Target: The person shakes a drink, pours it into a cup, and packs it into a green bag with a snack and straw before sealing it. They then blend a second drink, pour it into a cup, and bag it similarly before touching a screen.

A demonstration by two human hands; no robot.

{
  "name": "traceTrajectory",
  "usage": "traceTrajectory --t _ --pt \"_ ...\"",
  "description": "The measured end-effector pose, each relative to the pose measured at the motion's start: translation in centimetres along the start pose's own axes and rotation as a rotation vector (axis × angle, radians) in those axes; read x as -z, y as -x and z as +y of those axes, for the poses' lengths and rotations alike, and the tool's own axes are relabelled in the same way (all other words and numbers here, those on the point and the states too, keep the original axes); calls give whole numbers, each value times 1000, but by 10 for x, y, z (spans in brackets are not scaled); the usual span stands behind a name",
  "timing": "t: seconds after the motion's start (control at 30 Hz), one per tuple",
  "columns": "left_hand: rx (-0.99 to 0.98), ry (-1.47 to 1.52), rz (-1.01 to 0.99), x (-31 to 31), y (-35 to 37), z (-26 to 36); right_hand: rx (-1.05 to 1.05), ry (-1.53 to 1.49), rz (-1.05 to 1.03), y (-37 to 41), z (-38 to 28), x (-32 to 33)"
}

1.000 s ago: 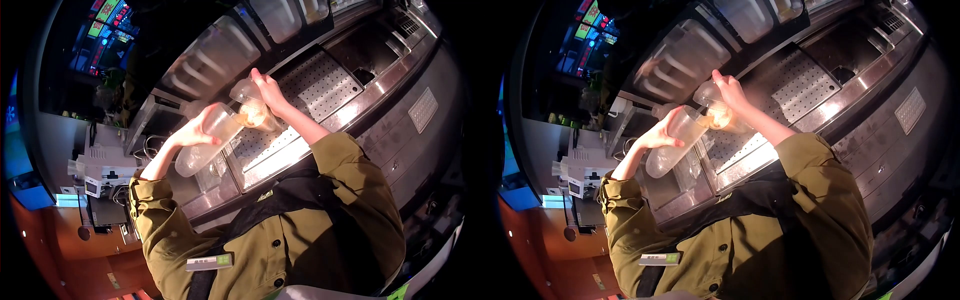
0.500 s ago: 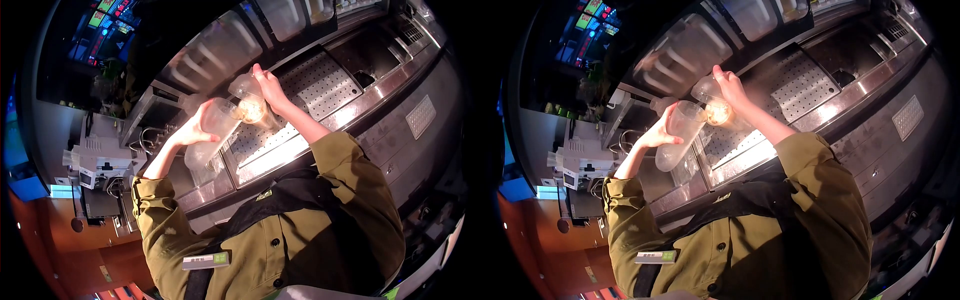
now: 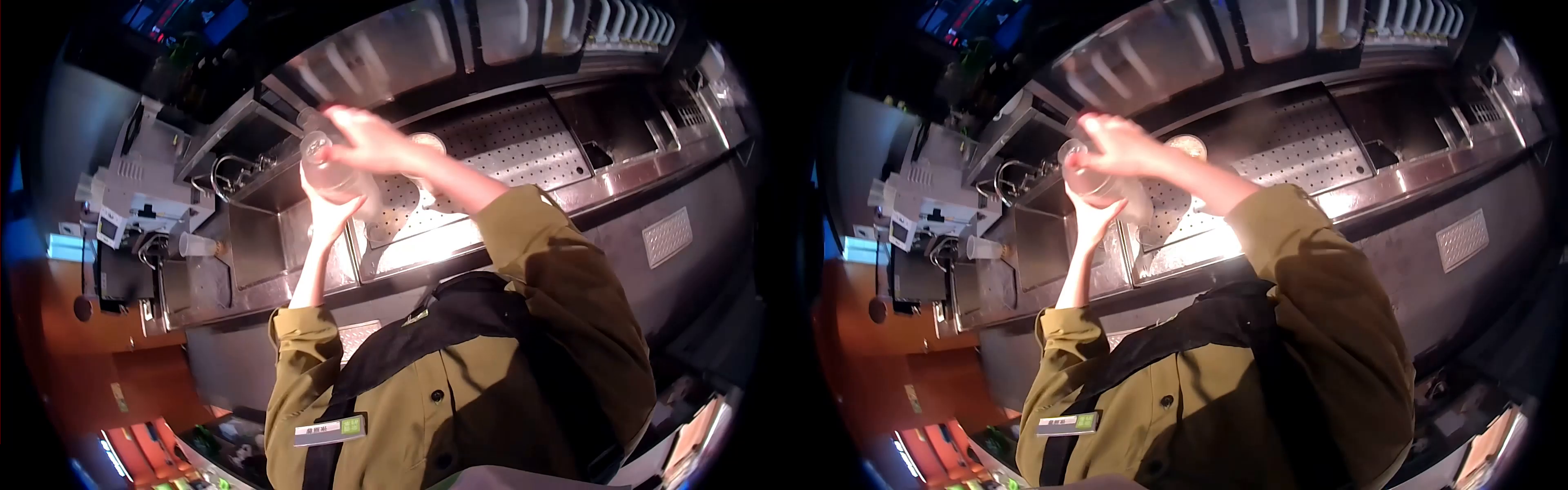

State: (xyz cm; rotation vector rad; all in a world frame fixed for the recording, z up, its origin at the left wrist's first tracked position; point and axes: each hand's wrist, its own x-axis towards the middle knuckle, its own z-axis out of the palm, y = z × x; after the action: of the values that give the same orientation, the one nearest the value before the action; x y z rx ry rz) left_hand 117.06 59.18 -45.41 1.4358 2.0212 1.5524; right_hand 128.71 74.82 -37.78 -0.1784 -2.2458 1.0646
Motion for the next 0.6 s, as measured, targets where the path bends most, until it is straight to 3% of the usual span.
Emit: traceTrajectory --t 0.07,0.1,0.23,0.43,0.6 --pt "-38 -48 133 -19 -2 -21 -78 250 -36 18 2 33" --pt "-56 -64 190 -28 -5 -29 -146 342 -155 29 6 46" --pt "29 -111 338 -57 -16 -38 -207 663 -326 68 40 45" --pt "49 -2 322 -75 -30 -36 -238 679 -398 64 47 36" --pt "54 -130 423 -50 8 -57 -212 611 -367 59 43 39"
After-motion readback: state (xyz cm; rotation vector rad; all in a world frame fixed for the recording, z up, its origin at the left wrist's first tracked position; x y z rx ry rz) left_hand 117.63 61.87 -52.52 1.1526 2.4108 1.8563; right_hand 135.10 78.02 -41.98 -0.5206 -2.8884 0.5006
